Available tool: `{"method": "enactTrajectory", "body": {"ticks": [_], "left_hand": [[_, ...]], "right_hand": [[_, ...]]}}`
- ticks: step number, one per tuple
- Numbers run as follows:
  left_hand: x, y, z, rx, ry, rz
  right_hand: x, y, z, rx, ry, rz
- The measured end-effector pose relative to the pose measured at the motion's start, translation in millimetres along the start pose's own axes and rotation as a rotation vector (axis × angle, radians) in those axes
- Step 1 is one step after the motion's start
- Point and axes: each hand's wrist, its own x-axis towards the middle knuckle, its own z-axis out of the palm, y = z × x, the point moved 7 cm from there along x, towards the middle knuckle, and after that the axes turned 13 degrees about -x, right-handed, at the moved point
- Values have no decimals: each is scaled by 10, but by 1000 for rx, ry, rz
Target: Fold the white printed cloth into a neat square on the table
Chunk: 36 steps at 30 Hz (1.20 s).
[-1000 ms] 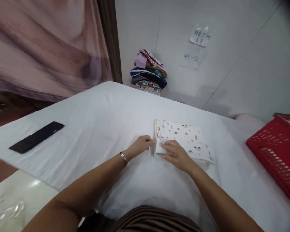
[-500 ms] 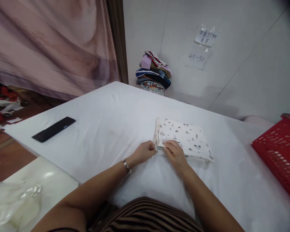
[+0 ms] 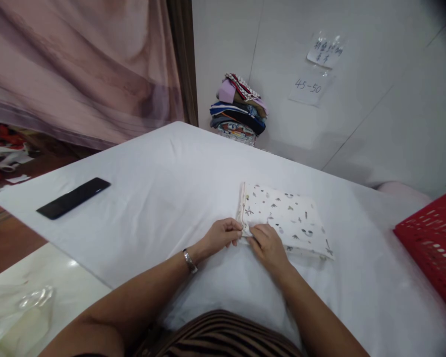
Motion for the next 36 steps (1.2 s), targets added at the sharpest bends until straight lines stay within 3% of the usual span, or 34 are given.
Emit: {"method": "enactTrajectory", "body": {"ticks": [5,11,16,20,24,29,33,36], "left_hand": [[-39,84,-145,286,96,55],[-133,130,-22,723,73,38],[-67,132,-14,554,125,52],[-1,62,-110,447,188,-44],[22,-63,-112,282,140,-149],[6,-97,-62,75,80,-180],[5,-21,-39,8,12,-141],[10,125,-168,244,127,25]], "right_hand": [[-20,80,-79,128,55,141],[-20,43,-123,102,88,117],[-41,50,-188,52,168,115],[-21,-31,-104,-31,71,18],[-13,-95,-15,-66,-32,-48],[-35,-86,27,-57,-44,-55],[-13,53,-29,82,42,113],[1,197,-95,191,100,325]]}}
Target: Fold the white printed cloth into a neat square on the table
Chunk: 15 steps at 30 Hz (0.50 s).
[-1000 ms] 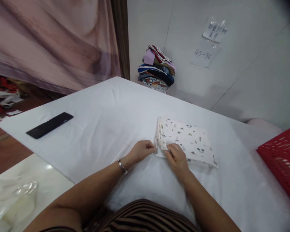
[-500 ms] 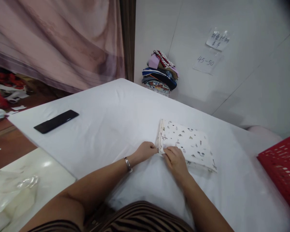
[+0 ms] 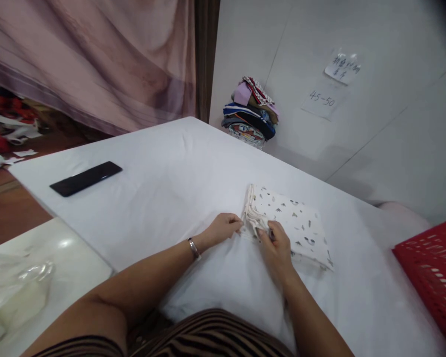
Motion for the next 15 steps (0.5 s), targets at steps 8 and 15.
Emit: {"method": "enactTrajectory", "body": {"ticks": [8,15], "left_hand": [[-70,115,34,586,80,134],[-56,68,196,621,35,164]], "right_hand": [[3,-28,-55,57,60,27],[-24,-33,-37,28,83,-34]]}}
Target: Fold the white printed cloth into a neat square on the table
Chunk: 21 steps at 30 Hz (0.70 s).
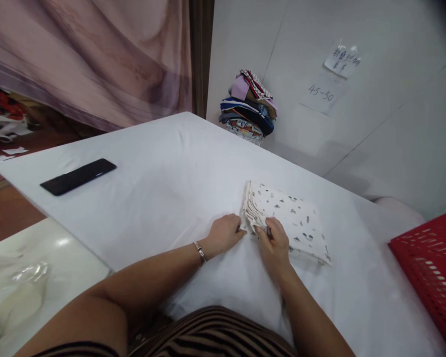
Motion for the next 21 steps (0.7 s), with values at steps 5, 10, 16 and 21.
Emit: {"method": "enactTrajectory", "body": {"ticks": [5,10,16,21], "left_hand": [[12,-48,1,-257,22,-40],[38,-211,92,-662,-23,-229],[125,-225,124,-713,-85,-341],[137,-205,103,-727,-117,-477]], "right_hand": [[-2,-14,-1,7,29,-31],[-11,35,12,41,31,24],[7,37,-10,77,29,49],[23,49,-53,107,72,42]]}}
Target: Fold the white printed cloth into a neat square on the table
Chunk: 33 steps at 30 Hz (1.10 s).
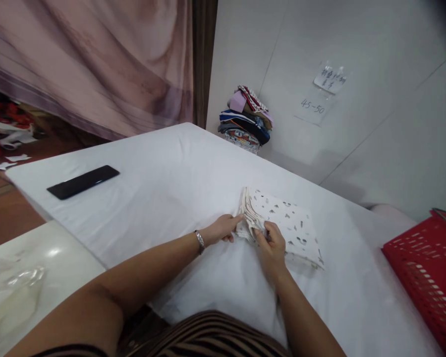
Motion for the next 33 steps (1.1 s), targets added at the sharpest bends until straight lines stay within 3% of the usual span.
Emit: {"method": "enactTrajectory", "body": {"ticks": [5,12,23,29,33], "left_hand": [[-47,-45,30,-13,-64,-74],[-67,-54,122,-173,-23,-154],[-93,82,312,-505,3,89],[-174,-44,199,-497,77,69],[-316,-97,174,-514,73,123]], "right_hand": [[-3,43,14,9,9,-39],[2,96,27,26,34,-39],[9,109,27,29,31,-39],[21,25,-78,1,99,-54],[-19,-152,3,-62,-21,-196]]}}
